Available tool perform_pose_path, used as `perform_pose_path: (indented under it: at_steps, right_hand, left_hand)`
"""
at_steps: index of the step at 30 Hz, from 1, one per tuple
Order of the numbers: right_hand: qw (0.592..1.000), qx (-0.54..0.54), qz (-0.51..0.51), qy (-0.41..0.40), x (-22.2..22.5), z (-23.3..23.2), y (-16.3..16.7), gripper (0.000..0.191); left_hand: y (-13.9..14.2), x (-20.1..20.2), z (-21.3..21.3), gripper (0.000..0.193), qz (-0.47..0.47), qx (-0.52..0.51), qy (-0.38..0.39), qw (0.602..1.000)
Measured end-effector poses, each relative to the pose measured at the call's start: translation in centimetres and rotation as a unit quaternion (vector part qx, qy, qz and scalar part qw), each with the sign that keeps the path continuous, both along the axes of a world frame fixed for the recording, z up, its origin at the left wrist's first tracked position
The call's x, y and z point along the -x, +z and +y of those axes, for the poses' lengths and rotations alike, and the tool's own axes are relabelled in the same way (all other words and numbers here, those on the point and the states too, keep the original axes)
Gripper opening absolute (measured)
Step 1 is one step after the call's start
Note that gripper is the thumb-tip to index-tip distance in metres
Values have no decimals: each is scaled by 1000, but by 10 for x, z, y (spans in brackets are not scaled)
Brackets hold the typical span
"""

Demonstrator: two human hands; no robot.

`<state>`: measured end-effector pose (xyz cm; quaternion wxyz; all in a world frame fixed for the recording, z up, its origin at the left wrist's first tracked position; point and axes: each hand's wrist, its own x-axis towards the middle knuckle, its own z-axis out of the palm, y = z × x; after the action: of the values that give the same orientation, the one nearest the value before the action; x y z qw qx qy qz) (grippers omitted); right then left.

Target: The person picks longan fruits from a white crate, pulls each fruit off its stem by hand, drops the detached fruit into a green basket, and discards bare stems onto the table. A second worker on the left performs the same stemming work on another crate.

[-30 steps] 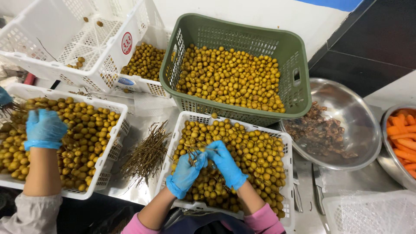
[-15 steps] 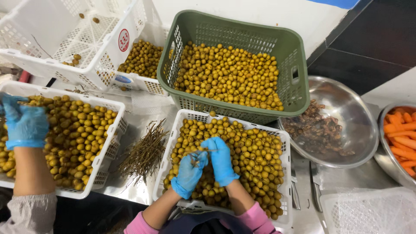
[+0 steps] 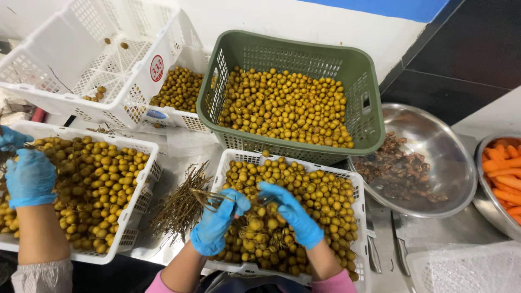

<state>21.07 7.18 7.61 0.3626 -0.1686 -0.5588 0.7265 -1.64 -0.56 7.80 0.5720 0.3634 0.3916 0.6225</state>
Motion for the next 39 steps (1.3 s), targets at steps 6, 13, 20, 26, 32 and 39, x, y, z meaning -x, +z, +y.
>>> perform_pose_path:
  at_steps: [6, 13, 20, 26, 32, 39]
  right_hand:
    - [997, 13, 50, -65, 26, -21, 20, 95]
    - [941, -226, -99, -232, 33, -27, -26, 61]
    - [979, 111, -32, -166, 26, -23, -47, 42]
    - [985, 99, -98, -98, 21, -33, -35, 59]
    - [956, -54, -118, -261, 47, -25, -50, 40]
    - [972, 166, -162, -29, -1, -17, -62, 24]
  left_hand:
    - [28, -3, 26, 33, 15, 20, 14, 1000]
    - [-5, -18, 39, 32, -6, 19, 141, 990]
    - [-31, -21, 43, 32, -89, 65, 182, 977]
    - [-34, -28, 35, 31, -95, 51, 205, 973]
    - [-45, -41, 24, 30, -41, 48, 239, 969]
    - [-50, -28, 17, 23, -78, 74, 250, 962]
